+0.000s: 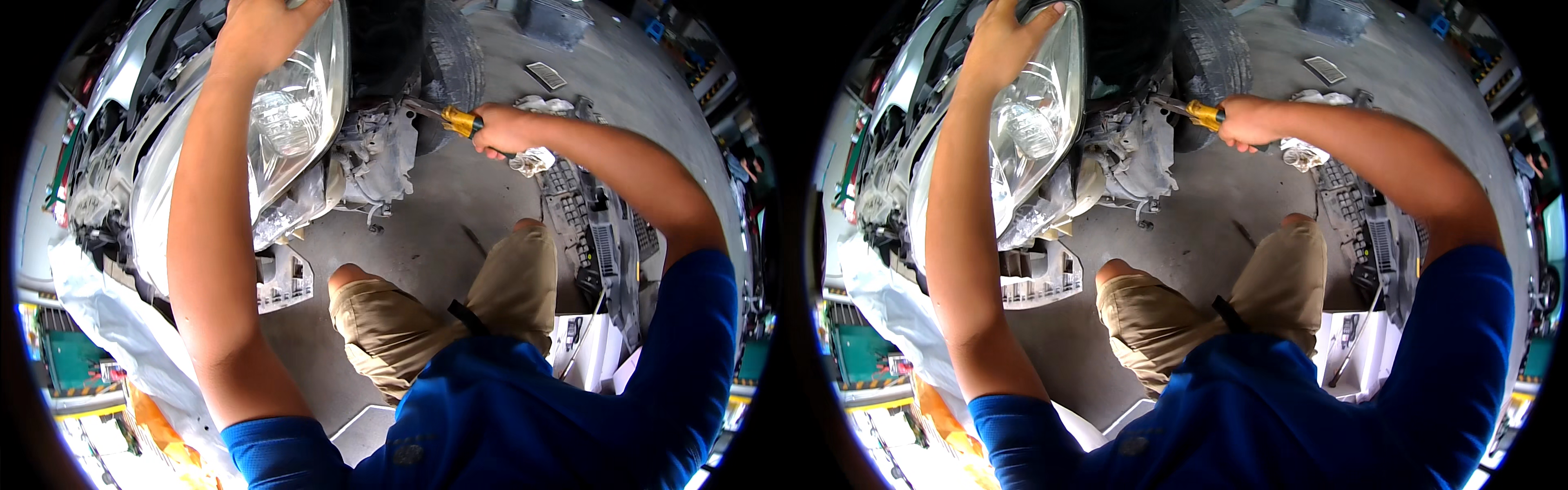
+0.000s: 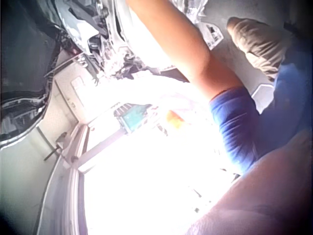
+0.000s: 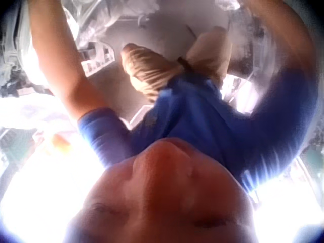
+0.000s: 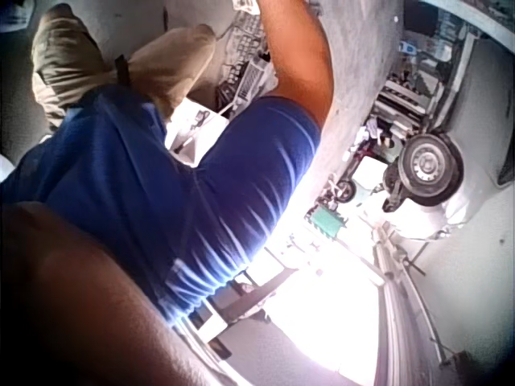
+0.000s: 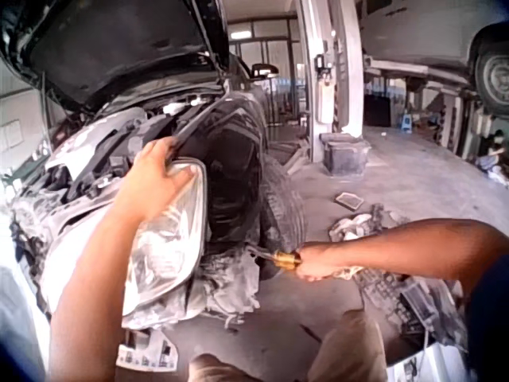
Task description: The person uses pliers and a metal rod to detach clips and pry components near a car's headlight. They then manipulate small plastic clips by hand.
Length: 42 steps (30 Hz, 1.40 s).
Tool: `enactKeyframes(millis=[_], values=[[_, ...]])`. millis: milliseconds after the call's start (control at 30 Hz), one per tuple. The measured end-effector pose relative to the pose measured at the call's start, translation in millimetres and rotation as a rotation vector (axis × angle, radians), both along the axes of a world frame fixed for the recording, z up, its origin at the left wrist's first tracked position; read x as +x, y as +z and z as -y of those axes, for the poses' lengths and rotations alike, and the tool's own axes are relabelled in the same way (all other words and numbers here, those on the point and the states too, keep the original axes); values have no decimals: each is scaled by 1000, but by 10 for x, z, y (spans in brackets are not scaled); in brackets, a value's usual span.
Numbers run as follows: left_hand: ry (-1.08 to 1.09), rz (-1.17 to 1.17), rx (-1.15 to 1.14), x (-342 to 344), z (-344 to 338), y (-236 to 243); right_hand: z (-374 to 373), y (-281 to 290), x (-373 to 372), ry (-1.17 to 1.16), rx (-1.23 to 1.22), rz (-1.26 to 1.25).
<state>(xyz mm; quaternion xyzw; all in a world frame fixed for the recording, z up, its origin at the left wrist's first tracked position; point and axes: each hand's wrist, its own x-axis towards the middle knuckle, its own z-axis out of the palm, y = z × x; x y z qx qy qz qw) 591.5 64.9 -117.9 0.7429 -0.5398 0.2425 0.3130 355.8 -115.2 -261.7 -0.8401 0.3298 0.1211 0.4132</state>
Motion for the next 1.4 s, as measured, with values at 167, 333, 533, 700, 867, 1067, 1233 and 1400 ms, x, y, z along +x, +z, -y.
enactKeyframes(millis=[167,333,533,700,867,1067,1233,1400], values=[[88,84,27,-33,8,-20,78,-405,-37,120,-79,167],[189,130,35,-92,43,-52,105,-751,-10,174,-62,404],[116,168,103,66,143,-42,113,-1011,16,191,-138,508],[142,238,118,181,188,-63,70,-1286,121,154,-152,703],[132,192,146,219,177,-44,-74,-1500,232,127,34,763],[110,37,155,249,174,-24,-555,-1478,133,-16,797,754],[152,-10,150,209,151,-33,-781,-1538,-209,90,1114,587],[138,-36,150,187,178,-23,-940,-1687,-342,173,1171,531]])
